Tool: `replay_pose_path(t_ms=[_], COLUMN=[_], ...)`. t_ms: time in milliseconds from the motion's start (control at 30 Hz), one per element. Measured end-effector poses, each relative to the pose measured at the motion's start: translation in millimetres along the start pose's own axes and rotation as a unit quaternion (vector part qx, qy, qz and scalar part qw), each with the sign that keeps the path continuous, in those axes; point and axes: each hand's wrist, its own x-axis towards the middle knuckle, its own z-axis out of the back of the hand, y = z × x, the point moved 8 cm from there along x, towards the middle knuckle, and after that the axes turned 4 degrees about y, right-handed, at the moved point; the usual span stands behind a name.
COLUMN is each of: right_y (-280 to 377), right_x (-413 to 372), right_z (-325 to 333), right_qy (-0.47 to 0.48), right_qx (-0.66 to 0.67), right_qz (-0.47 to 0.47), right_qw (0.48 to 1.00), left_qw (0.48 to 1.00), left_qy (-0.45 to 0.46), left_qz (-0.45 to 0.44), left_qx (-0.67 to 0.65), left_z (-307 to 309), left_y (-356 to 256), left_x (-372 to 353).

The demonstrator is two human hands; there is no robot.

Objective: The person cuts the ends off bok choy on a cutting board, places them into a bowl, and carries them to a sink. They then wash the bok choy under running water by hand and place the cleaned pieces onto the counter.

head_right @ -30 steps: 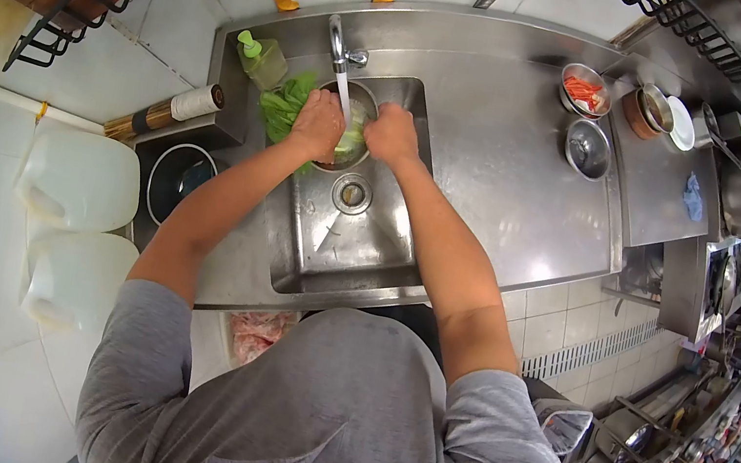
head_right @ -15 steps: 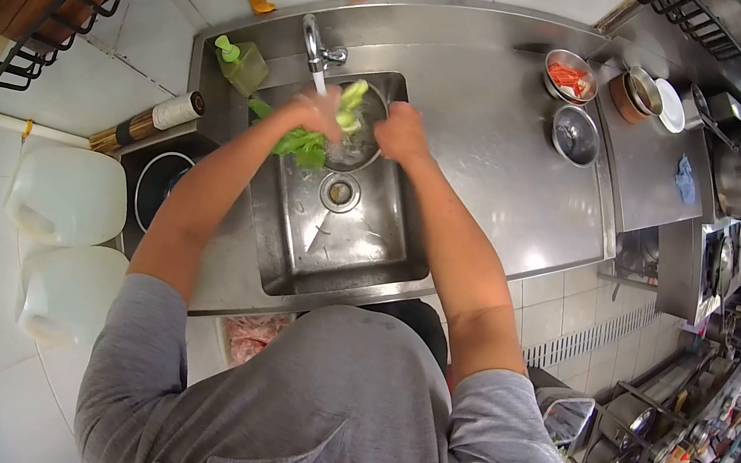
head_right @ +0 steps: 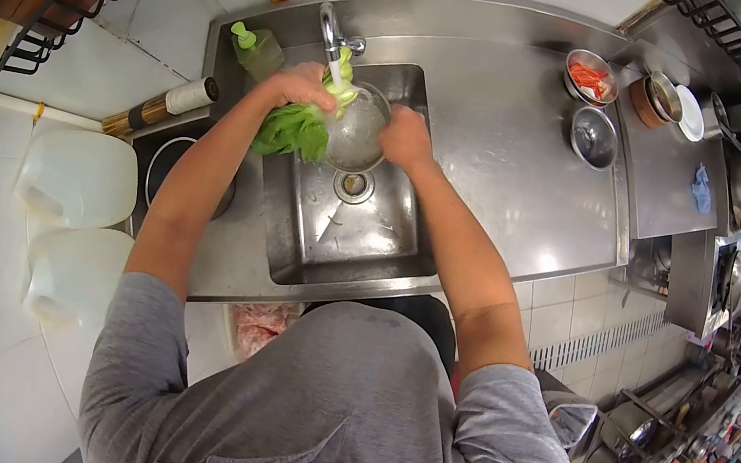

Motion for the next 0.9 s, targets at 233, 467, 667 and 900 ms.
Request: replay_pose_path(t_ms=[233, 467, 667, 900], right_y=[-5.6, -45.7, -13.5, 14.0], right_x=[2.1, 7.2, -2.0, 0.2], right_z=[21.9, -3.6, -47.4, -37.5], right_qy=[-0.077, 0.026, 0.114, 0.135], right_qx=[-0.161, 0.09, 0.315, 0.328], right_qz=[-0.009, -0.157, -0.207, -0.19], right_qw=[0.984, 0.983, 0.919, 0.916], left_qw=[0.997, 0.994, 0.998, 0.994], left_qy=[0.014, 0.003, -0.024, -0.101], left_qz=[-0.004, -0.021, 0.009, -0.029], left_qx=[-0.078, -0.107, -0.059, 0.023], left_z=[-4.6, 5.0, 1.2, -11.1], left_y=[5.8, 3.8, 22.7, 4.8], left_x=[-18.7, -36.5, -23.6, -14.4])
